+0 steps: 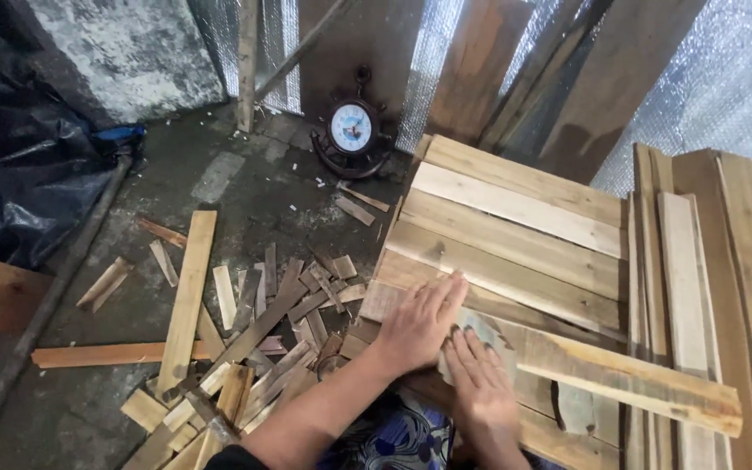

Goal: Sanding wooden planks manually using sandpaper in a workshop environment.

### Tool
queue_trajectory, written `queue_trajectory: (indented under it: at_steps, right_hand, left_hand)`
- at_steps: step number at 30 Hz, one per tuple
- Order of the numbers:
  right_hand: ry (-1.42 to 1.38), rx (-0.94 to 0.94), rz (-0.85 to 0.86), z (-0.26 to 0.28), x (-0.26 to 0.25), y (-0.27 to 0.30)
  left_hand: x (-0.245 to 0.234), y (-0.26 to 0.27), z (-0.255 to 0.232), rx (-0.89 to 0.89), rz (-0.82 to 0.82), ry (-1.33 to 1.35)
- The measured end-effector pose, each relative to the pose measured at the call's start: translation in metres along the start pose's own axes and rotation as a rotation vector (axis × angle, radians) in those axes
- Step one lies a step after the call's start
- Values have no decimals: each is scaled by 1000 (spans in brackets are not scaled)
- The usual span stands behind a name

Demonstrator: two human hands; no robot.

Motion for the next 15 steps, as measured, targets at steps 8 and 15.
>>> queue_trajectory:
  at_steps: [8,15]
  right_hand:
    - [1099,460,1158,-205,-56,76]
    - [204,301,-33,-139,-94,49]
  left_hand:
    - [-10,-1,-2,55,-9,-26]
    - [-62,14,35,-362,-315,150]
Point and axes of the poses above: each hand's wrist, its own y-axis away from the middle knuckle, its own x-axis out of the palm, z = x × y, the point moved 5 cm from there along -y, towards the middle knuckle, and after that the axes turned 11 degrees about -z, right-handed, at the moved point
